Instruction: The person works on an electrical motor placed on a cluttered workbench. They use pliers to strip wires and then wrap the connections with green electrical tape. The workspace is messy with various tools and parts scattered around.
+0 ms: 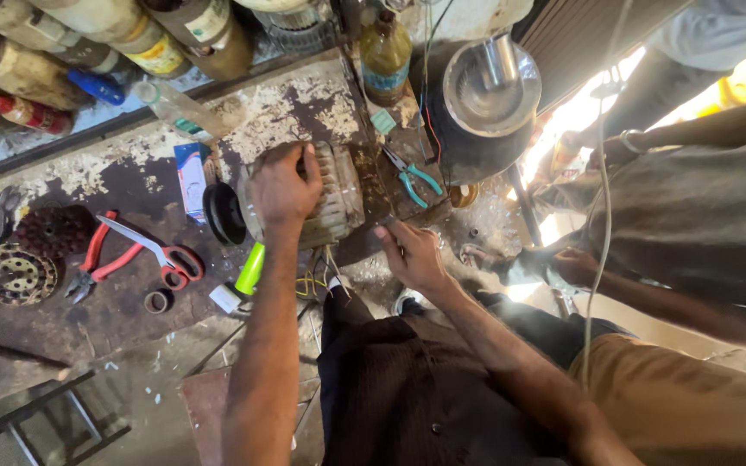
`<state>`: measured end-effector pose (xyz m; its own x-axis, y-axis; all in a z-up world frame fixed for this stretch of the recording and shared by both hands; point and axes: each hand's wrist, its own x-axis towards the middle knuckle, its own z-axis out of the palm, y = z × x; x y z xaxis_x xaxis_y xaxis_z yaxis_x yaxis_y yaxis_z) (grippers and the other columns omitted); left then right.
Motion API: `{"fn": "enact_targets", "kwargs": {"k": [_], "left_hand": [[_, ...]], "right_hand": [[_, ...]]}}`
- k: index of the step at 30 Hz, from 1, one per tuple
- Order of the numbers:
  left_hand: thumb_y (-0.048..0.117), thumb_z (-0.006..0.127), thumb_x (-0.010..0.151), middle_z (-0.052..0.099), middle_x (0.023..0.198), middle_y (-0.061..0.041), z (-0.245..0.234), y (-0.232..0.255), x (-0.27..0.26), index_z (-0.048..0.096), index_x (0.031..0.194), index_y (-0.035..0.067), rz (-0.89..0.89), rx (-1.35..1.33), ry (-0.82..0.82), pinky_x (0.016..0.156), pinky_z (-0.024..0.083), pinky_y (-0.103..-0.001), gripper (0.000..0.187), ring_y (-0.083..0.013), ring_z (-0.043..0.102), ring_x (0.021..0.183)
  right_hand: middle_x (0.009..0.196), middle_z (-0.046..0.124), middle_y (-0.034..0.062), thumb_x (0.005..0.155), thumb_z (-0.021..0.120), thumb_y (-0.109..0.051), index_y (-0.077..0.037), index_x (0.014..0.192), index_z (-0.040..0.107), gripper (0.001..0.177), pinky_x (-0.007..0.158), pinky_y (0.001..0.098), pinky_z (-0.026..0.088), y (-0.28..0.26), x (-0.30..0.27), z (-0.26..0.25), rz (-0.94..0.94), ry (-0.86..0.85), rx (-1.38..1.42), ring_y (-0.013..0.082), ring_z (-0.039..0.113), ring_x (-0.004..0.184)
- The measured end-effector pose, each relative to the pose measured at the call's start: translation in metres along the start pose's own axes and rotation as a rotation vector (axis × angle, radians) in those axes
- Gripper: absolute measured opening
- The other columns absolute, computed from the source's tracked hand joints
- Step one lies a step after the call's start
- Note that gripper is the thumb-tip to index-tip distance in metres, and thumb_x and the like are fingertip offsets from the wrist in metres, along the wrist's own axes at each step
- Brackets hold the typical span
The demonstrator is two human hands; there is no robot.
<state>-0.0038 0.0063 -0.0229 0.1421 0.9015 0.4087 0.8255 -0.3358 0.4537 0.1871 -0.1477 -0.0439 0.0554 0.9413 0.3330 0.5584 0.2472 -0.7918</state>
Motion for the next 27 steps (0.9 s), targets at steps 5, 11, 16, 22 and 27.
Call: {"fn": "enact_targets", "kwargs": {"k": [5, 11, 16, 22, 27], "left_hand": [[0.029, 0.064, 0.097, 0.076, 0.098, -0.014, -0.003, 0.006, 0.004, 0.078, 0.099, 0.010, -0.017, -0.045, -0.014, 0.085, 0.056, -0.046, 0.024, -0.0349, 0.071, 0.093], [0.015, 0.065, 0.102, 0.075, 0.108, -0.017, -0.043, -0.021, -0.014, 0.076, 0.106, 0.003, 0.090, -0.604, 0.089, 0.094, 0.057, -0.043, 0.017, -0.0327, 0.073, 0.103], [0.018, 0.051, 0.105, 0.071, 0.127, -0.019, -0.085, -0.085, -0.049, 0.071, 0.123, 0.002, 0.123, -0.237, 0.095, 0.107, 0.044, -0.048, 0.031, -0.0384, 0.064, 0.123], [0.019, 0.043, 0.105, 0.066, 0.133, -0.025, -0.045, -0.145, -0.047, 0.061, 0.135, -0.003, 0.208, -0.152, -0.024, 0.114, 0.037, -0.053, 0.042, -0.0421, 0.060, 0.128], [0.029, 0.050, 0.108, 0.072, 0.116, -0.023, 0.005, -0.182, -0.016, 0.072, 0.126, 0.012, -0.300, -0.031, -0.580, 0.106, 0.049, -0.048, 0.033, -0.0404, 0.066, 0.114]], "right_hand": [[0.079, 0.068, 0.0122, 0.108, 0.055, -0.019, -0.004, 0.109, 0.061, 0.016, 0.062, 0.0336, 0.053, -0.006, 0.009, 0.015, 0.129, 0.084, 0.062, 0.0241, 0.071, 0.069], [0.070, 0.067, 0.0137, 0.105, 0.054, -0.023, -0.005, 0.114, 0.062, 0.022, 0.061, 0.0362, 0.054, 0.009, -0.011, 0.017, 0.426, -0.011, 0.031, 0.0221, 0.069, 0.062], [0.076, 0.066, 0.0150, 0.106, 0.050, -0.032, -0.002, 0.116, 0.061, 0.034, 0.064, 0.0408, 0.051, 0.019, -0.083, 0.018, 0.381, 0.020, -0.187, 0.0255, 0.066, 0.069], [0.079, 0.075, 0.0137, 0.101, 0.052, -0.036, -0.004, 0.111, 0.068, 0.037, 0.066, 0.0398, 0.057, 0.022, -0.186, 0.062, 0.942, 0.023, -0.079, 0.0260, 0.072, 0.068], [0.088, 0.082, 0.0110, 0.095, 0.062, -0.036, -0.001, 0.103, 0.078, 0.039, 0.067, 0.0367, 0.060, 0.019, -0.226, 0.091, 1.045, 0.214, 0.033, 0.0222, 0.075, 0.073]]}}
